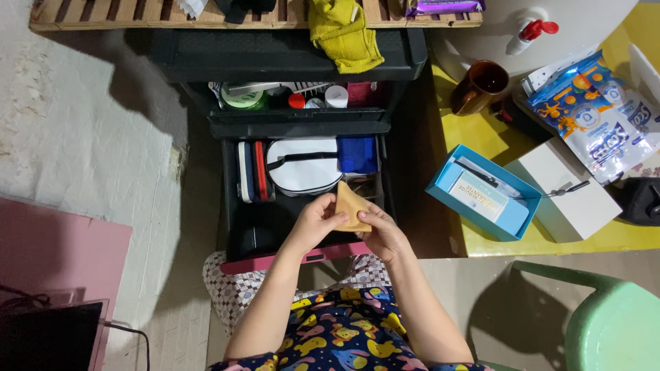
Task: Organizing and arranging various small items within a storage drawer.
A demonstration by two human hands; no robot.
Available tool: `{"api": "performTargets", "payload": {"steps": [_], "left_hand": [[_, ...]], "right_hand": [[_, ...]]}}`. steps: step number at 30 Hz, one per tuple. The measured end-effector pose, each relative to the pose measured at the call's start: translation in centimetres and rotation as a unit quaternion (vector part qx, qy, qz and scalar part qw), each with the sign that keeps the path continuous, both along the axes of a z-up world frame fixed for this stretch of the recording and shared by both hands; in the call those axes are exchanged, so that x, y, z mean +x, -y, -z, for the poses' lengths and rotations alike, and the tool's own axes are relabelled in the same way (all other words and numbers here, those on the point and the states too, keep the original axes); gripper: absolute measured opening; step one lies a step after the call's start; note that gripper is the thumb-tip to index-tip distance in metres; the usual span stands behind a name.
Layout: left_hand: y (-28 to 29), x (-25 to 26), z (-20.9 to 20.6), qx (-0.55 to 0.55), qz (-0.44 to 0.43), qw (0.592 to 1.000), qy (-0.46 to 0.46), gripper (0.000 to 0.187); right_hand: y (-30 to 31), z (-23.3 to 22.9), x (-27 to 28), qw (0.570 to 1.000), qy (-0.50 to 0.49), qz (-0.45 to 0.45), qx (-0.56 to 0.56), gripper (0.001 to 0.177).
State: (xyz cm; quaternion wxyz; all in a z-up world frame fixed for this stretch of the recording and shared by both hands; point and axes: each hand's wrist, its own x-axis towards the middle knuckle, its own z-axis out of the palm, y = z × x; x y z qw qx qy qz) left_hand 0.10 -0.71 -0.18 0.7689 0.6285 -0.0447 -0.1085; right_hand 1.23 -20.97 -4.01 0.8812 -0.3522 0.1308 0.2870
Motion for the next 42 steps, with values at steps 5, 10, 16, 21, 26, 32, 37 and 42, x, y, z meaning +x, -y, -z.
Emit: {"api": "performTargets", "payload": {"steps": [5,10,16,21,26,32,37,42], "left_hand": [[-0.8,0.4,1.4,0.046,0.010,0.998,0.033,0.014],[-1.5,0.8,2.4,0.064,0.033,0.991,0.111,0.012],[-1.5,0.9,1.7,0.018,0.064,0.997,0.036,0.016],[-0.8,0.9,0.9,-0.019,0.085,0.995,-0.042,0.029],[-0.7,0.7,0.4,-0.027,0.075,0.997,-0.008,0.028],[-1.2,0.9,0.7,-0.012,0.086,0.994,0.060,0.030],[-0.2,1.3,-0.7,-0.012,0.092,0.993,0.069,0.030],[0.2,2.6,2.2,0.059,0.102,0.984,0.131,0.022]], "right_hand": [[0.0,-1.9,0.0,0.999,0.028,-0.030,0.013,0.058],[0.7,-0.1,-0.1,0.996,0.051,-0.055,0.042,0.055],[0.5,-4.5,-0.4,0.994,0.089,-0.048,0.034,0.052],[0.1,-3.8,-0.2,0.992,0.114,0.047,-0.012,0.075],[1.8,1.2,-0.1,0.983,0.155,0.094,0.019,0.063],[2.5,0.1,0.2,0.971,0.202,0.118,0.044,0.052],[1.1,-6.1,-0.4,0.985,0.127,0.111,0.035,0.045],[3.0,-2.4,-0.7,0.936,0.225,0.128,-0.240,0.025]]}}
